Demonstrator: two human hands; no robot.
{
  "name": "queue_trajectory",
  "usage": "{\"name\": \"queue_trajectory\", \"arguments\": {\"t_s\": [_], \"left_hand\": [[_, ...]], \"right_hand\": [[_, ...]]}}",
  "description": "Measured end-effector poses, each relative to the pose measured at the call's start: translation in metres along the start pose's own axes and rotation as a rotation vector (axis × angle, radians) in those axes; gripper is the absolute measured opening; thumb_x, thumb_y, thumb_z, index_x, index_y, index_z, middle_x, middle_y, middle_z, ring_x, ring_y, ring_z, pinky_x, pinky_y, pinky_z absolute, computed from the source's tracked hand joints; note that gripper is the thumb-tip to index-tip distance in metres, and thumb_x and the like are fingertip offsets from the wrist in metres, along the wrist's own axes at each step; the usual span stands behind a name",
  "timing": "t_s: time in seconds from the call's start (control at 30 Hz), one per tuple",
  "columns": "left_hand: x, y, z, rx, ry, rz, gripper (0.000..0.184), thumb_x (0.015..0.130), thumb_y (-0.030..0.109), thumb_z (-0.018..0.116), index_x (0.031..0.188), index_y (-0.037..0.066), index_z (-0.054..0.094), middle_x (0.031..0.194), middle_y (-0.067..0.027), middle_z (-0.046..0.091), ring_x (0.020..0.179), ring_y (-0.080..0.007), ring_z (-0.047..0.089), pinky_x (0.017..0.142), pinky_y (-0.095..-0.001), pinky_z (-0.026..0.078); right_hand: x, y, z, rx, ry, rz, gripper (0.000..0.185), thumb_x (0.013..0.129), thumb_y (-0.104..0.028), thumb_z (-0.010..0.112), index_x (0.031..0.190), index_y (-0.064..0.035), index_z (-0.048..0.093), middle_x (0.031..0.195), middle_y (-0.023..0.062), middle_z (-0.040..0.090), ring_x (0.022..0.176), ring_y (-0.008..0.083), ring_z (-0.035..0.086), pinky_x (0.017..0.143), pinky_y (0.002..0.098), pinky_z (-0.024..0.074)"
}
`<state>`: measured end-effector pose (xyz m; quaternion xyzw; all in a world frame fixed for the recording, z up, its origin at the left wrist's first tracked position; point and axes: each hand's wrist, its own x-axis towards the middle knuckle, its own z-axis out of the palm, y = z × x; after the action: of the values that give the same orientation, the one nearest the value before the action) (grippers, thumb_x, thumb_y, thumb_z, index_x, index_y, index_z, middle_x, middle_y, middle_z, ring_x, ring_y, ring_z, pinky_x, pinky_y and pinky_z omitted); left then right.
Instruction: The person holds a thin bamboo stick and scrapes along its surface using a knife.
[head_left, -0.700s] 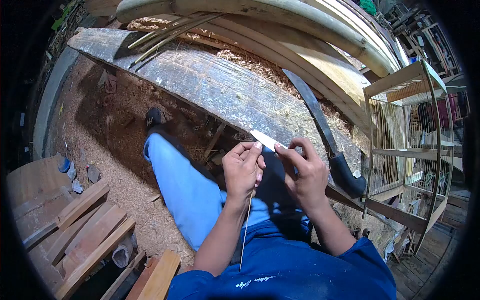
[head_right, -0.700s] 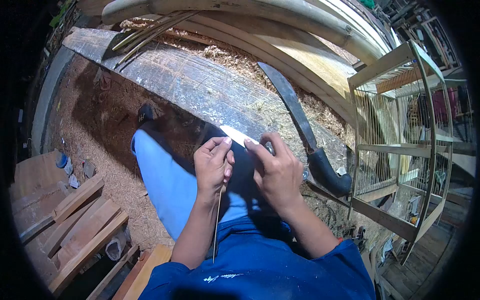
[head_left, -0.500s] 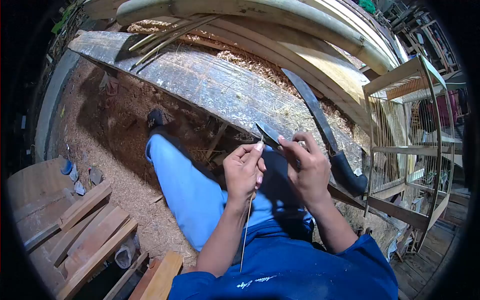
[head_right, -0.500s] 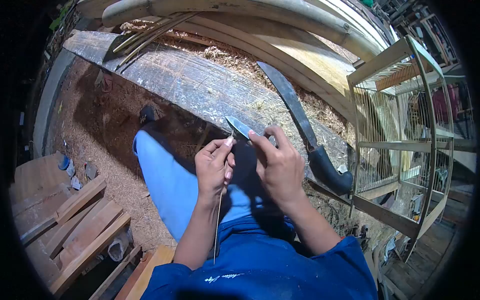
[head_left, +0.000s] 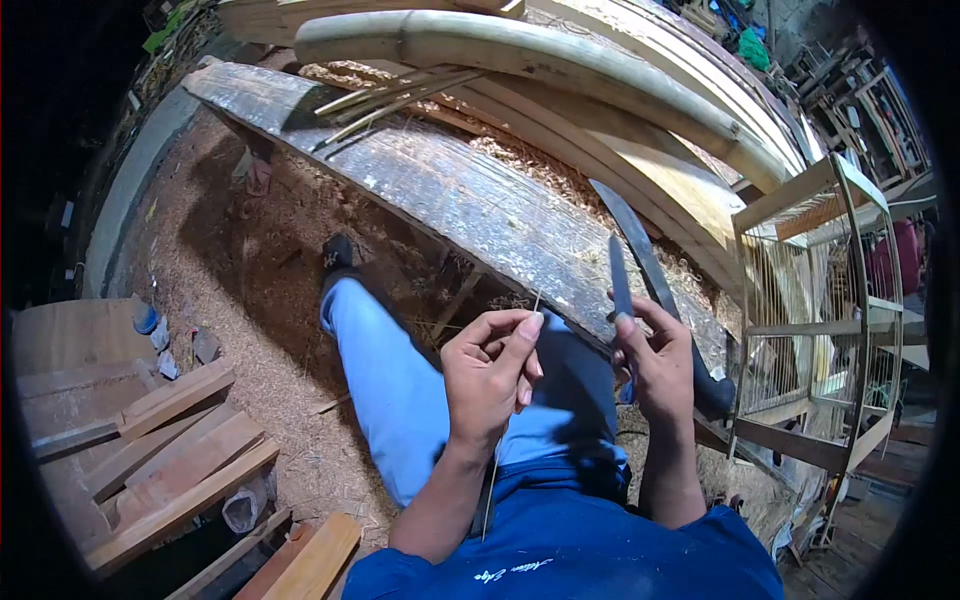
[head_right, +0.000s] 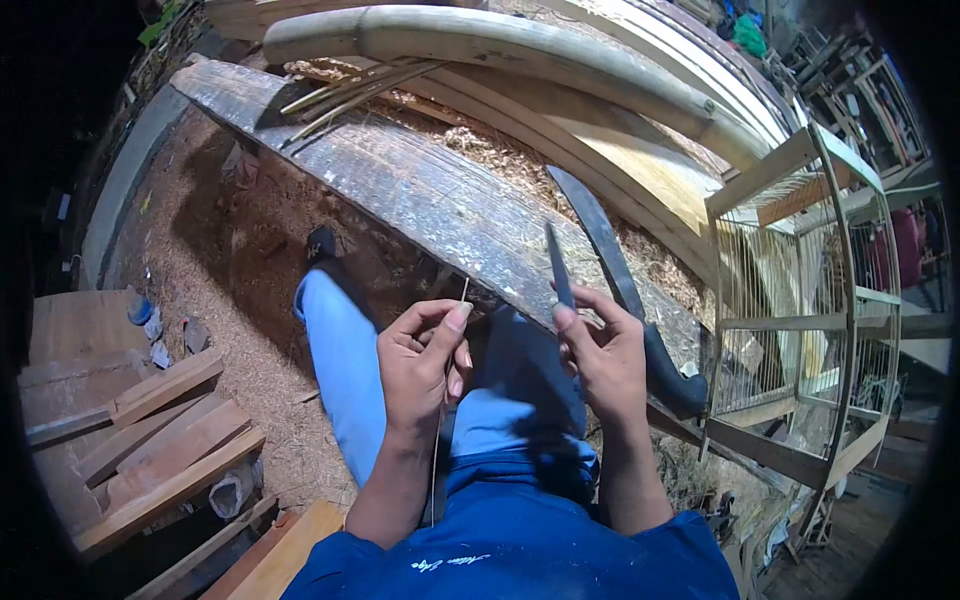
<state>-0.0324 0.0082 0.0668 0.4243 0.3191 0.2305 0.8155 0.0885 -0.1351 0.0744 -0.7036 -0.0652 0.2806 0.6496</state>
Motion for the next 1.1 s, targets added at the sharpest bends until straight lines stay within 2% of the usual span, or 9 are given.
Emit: {"name": "queue_trajectory", "arguments": {"t_s": [0.13, 0.2, 0.37, 0.47, 0.6, 0.77, 0.93, 1.0, 1.1], "left_hand": [[-0.009, 0.013, -0.005, 0.033, -0.024, 0.012, 0.019, 0.099, 0.015, 0.064, 0.104, -0.003, 0.067, 0.059, -0.0064, 0.061, 0.037, -0.0069, 0.046, 0.034, -0.0198, 0.032], [-0.014, 0.021, -0.009, 0.046, -0.024, 0.024, 0.022, 0.100, 0.017, 0.062, 0.104, -0.004, 0.068, 0.059, -0.0072, 0.061, 0.037, -0.0071, 0.046, 0.035, -0.0198, 0.033], [-0.028, 0.031, -0.018, 0.111, -0.019, 0.042, 0.024, 0.102, 0.018, 0.060, 0.101, -0.004, 0.069, 0.059, -0.0071, 0.062, 0.037, -0.0067, 0.047, 0.035, -0.0197, 0.033], [-0.035, 0.033, -0.024, 0.110, -0.032, 0.035, 0.022, 0.101, 0.018, 0.062, 0.104, -0.003, 0.070, 0.063, -0.0059, 0.063, 0.042, -0.0051, 0.049, 0.038, -0.0195, 0.035], [-0.044, 0.035, -0.034, 0.099, -0.006, 0.065, 0.021, 0.100, 0.016, 0.063, 0.103, -0.003, 0.070, 0.065, -0.0058, 0.064, 0.043, -0.0048, 0.050, 0.040, -0.0191, 0.036], [-0.063, 0.036, -0.060, 0.209, -0.005, -0.001, 0.018, 0.098, 0.014, 0.065, 0.103, -0.002, 0.070, 0.069, -0.0047, 0.066, 0.049, -0.0034, 0.051, 0.044, -0.0181, 0.038], [-0.086, 0.026, -0.096, 0.279, 0.012, -0.064, 0.014, 0.096, 0.010, 0.067, 0.101, -0.002, 0.072, 0.073, -0.0054, 0.068, 0.051, -0.0032, 0.051, 0.046, -0.0194, 0.039], [-0.093, 0.022, -0.108, 0.396, 0.033, 0.056, 0.013, 0.096, 0.010, 0.068, 0.098, -0.002, 0.073, 0.072, -0.0039, 0.068, 0.051, -0.0027, 0.050, 0.046, -0.0192, 0.038], [-0.101, 0.024, -0.131, 0.377, 0.160, 0.032, 0.014, 0.094, 0.012, 0.071, 0.096, -0.002, 0.073, 0.072, -0.0043, 0.068, 0.053, -0.0031, 0.052, 0.047, -0.0189, 0.039]], "right_hand": [[-0.008, -0.008, 0.018, 0.269, -0.124, 0.011, 0.031, 0.097, -0.016, 0.067, 0.121, 0.0048, 0.062, 0.082, 0.0074, 0.066, 0.057, 0.0103, 0.056, 0.048, 0.0241, 0.0472], [-0.015, -0.011, 0.026, 0.401, -0.210, 0.144, 0.032, 0.098, -0.014, 0.064, 0.124, 0.0051, 0.061, 0.087, 0.0103, 0.068, 0.055, 0.0121, 0.057, 0.048, 0.0262, 0.0508], [-0.019, -0.012, 0.055, 0.380, -0.339, 0.147, 0.033, 0.096, -0.017, 0.068, 0.120, 0.0063, 0.064, 0.077, 0.0045, 0.064, 0.049, 0.0057, 0.051, 0.041, 0.0211, 0.0325], [-0.015, -0.021, 0.072, 0.318, -0.433, 0.161, 0.032, 0.095, -0.014, 0.069, 0.119, 0.0066, 0.065, 0.074, 0.0042, 0.064, 0.049, 0.0044, 0.049, 0.042, 0.0203, 0.0334], [-0.013, -0.031, 0.088, 0.283, -0.563, 0.054, 0.020, 0.096, -0.014, 0.068, 0.104, 0.0041, 0.070, 0.076, 0.0055, 0.068, 0.052, 0.0036, 0.050, 0.048, 0.0211, 0.0381], [0.012, -0.035, 0.095, 0.323, -0.316, -0.117, 0.021, 0.099, -0.023, 0.065, 0.098, -0.0016, 0.066, 0.055, -0.0031, 0.048, 0.043, 0.0039, 0.039, 0.039, 0.0211, 0.0247], [0.044, -0.050, 0.084, 0.500, -0.218, -0.247, 0.021, 0.101, -0.022, 0.062, 0.105, -0.0010, 0.064, 0.091, 0.0042, 0.062, 0.048, 0.0039, 0.045, 0.037, 0.0200, 0.0304], [0.052, -0.053, 0.079, 0.518, -0.153, -0.274, 0.022, 0.102, -0.019, 0.059, 0.114, 0.0001, 0.061, 0.097, 0.0063, 0.062, 0.051, 0.0040, 0.047, 0.040, 0.0186, 0.0331], [0.067, -0.046, 0.069, 0.572, -0.134, -0.313, 0.025, 0.103, -0.017, 0.057, 0.118, 0.0026, 0.059, 0.095, 0.0073, 0.063, 0.051, 0.0044, 0.045, 0.040, 0.0188, 0.0323]]}}
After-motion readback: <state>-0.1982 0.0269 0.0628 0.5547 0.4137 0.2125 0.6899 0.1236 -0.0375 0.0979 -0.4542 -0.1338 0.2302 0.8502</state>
